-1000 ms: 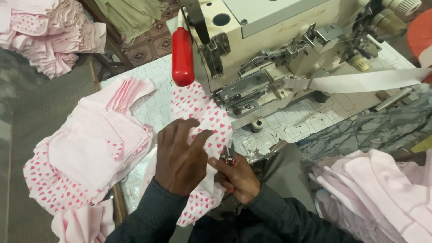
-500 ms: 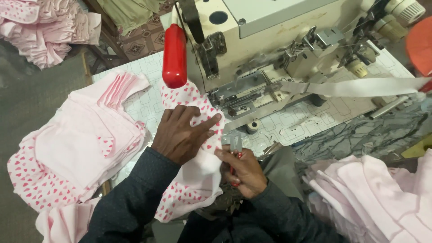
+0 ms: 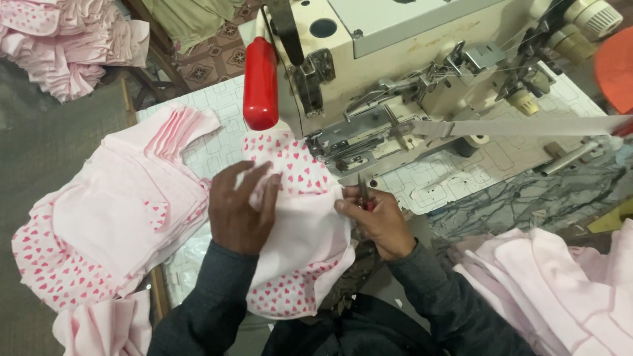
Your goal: Trimming loose threads from sewn pink garments using small scissors at a sewing factory workstation.
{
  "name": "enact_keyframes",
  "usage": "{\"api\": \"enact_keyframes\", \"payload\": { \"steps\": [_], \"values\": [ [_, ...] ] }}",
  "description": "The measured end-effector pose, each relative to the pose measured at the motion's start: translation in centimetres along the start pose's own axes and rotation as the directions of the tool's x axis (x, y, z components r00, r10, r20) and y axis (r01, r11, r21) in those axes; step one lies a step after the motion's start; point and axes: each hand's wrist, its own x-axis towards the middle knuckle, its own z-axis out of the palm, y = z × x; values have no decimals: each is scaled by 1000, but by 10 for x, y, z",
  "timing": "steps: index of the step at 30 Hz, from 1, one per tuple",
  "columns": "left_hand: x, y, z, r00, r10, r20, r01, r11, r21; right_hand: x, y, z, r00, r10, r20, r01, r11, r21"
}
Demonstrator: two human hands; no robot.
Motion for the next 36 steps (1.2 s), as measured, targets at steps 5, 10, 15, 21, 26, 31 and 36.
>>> {"api": "enact_keyframes", "payload": {
  "steps": [5, 10, 15, 21, 26, 31, 36],
  "values": [
    [21, -5, -15, 871, -352, 343, 434, 879, -199, -6, 15, 1, 1000, 2, -4, -2, 1000, -13],
    [35, -6, -12, 776, -361, 517, 503, 849, -163, -4, 26, -11, 1000, -11, 4, 11, 1000, -21],
    [50, 11, -9, 967, 238, 88, -253, 919, 301, -13, 5, -13, 994, 100, 34, -104, 986, 130],
    [-2, 26, 22, 950, 312, 21, -312, 944, 108, -20, 4, -21, 993, 86, -78, -86, 996, 7],
    [-8, 45, 11, 961, 277, 10, -277, 958, 79, -13, 10, -26, 990, 118, -82, -116, 993, 19],
    [16, 20, 26, 935, 352, 36, -353, 935, 20, 2, 15, -17, 989, 97, -115, -93, 995, 42],
    [50, -17, 47, 939, 326, 114, -331, 943, 34, 12, 1, -2, 999, 2, -36, -7, 993, -117]
  ]
}}
